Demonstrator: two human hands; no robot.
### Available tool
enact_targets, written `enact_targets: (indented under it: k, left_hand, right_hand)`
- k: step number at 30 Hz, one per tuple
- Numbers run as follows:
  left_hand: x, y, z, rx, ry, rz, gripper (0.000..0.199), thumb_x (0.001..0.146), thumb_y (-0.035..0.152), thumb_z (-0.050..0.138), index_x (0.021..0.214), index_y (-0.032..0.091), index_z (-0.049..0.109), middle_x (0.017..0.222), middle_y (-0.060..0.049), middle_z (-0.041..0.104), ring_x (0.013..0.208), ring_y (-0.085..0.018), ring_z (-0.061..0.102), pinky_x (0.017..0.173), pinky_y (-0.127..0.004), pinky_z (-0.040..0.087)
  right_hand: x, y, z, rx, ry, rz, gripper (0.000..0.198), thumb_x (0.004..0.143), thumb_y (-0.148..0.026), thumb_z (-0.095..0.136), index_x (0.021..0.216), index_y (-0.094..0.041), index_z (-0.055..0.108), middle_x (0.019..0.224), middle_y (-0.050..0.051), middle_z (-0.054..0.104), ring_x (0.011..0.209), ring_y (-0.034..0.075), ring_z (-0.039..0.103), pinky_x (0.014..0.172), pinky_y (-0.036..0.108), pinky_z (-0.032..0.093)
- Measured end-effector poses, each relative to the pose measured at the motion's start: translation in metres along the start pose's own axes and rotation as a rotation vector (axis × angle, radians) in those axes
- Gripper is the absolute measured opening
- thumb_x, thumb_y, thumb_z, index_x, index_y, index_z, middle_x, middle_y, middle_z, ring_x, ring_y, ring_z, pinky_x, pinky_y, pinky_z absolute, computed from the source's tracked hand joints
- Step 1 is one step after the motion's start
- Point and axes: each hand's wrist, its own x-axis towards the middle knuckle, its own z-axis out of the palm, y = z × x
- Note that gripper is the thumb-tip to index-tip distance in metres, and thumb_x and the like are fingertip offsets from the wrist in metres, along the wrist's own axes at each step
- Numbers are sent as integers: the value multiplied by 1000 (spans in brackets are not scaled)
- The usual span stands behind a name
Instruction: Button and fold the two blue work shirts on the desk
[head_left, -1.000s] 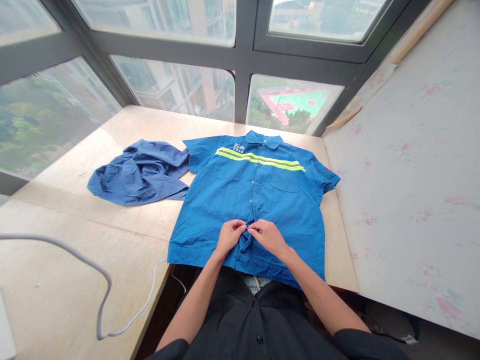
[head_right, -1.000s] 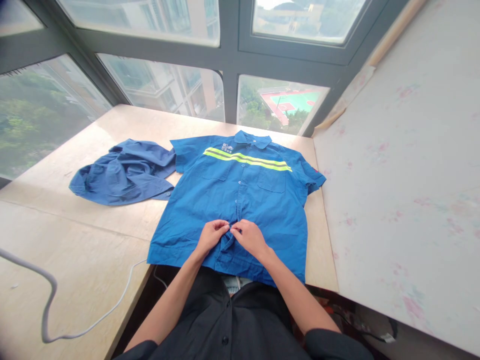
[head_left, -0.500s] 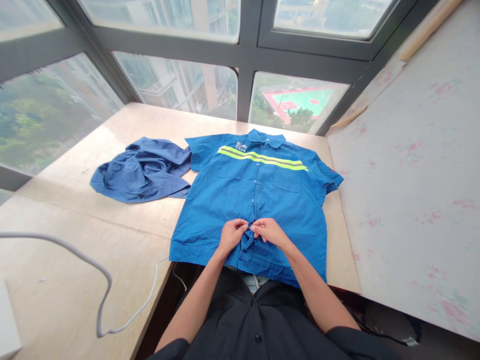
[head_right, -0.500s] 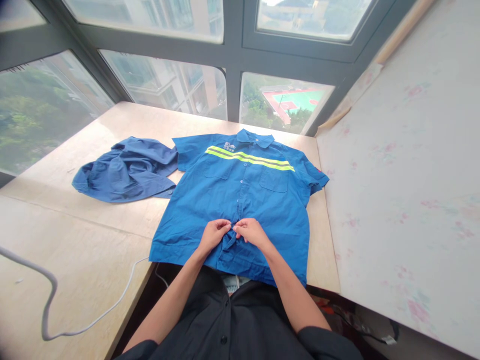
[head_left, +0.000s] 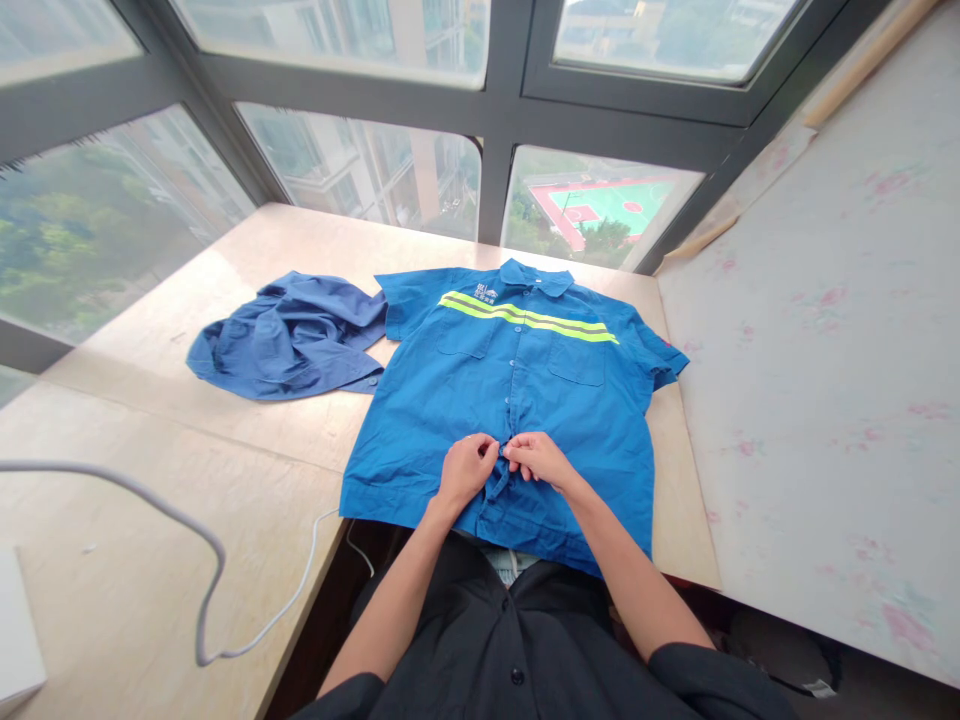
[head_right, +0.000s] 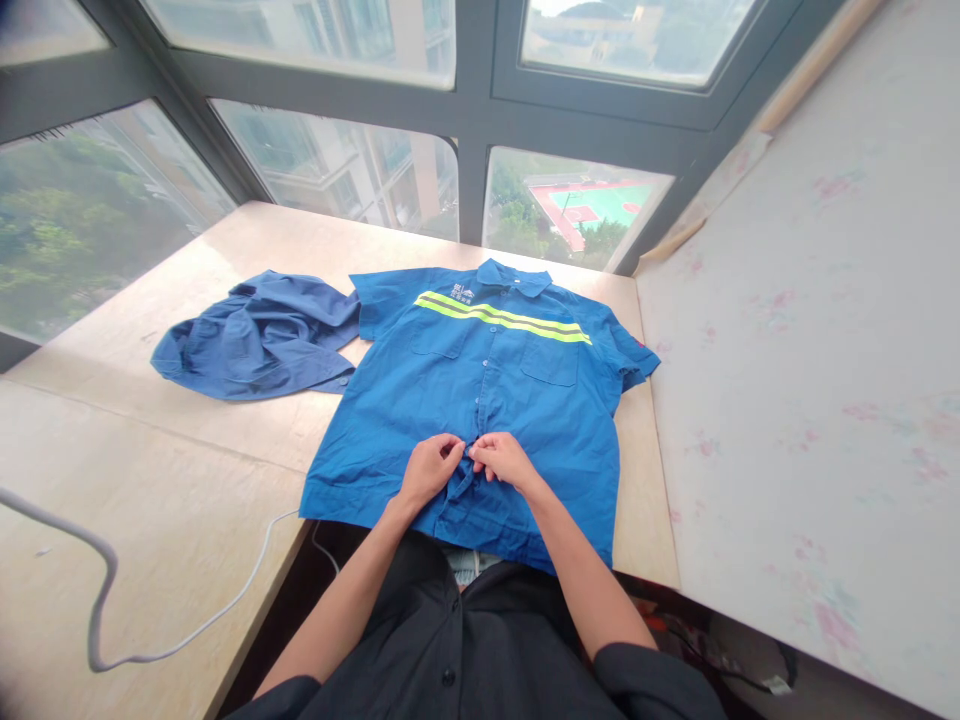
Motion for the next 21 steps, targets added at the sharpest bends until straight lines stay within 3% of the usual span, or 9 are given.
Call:
enact_targets:
  k: [9,13,16,19,21]
  left_hand:
    - [-10,-2,4,240,7,12,22,95,27,46,95,20,67,94,-7,69,88,-19,63,78,-27,45]
    - [-16,-1,11,307,118,181,26,94,20,45,112,18,63,110,-11,66,102,-22,61,89,-33,48]
    - [-22,-1,17,361,97,321,30,94,19,43,117,18,62,122,-14,63,114,-25,58,96,-41,47]
    - [-28,-5,18,419,16,383,40,93,19,43,131,17,55,140,-15,54,133,-27,47,104,-45,43]
    - [-31,-11,16,453,-35,401,45,94,21,42,138,17,49,147,-14,48,139,-27,40,109,-46,39]
  right_hand:
    - [-1,7,2,-50,41,-42,19,77,-35,61,78,-17,63,60,-2,64,39,7,50,36,17,33]
    - [0,11,10,-158,218,-165,16,78,-34,62,80,-19,62,63,-3,63,48,10,55,48,20,44]
    - [-3,15,10,-245,308,-303,16,81,-32,61,90,-19,62,73,-1,65,58,13,59,60,25,51]
    - [-6,21,1,-465,421,-477,23,87,-28,55,106,-18,63,106,10,67,91,21,65,84,37,54]
    - [-8,30,-8,-668,500,-576,36,90,-29,55,123,-17,59,133,17,56,123,28,54,102,47,45]
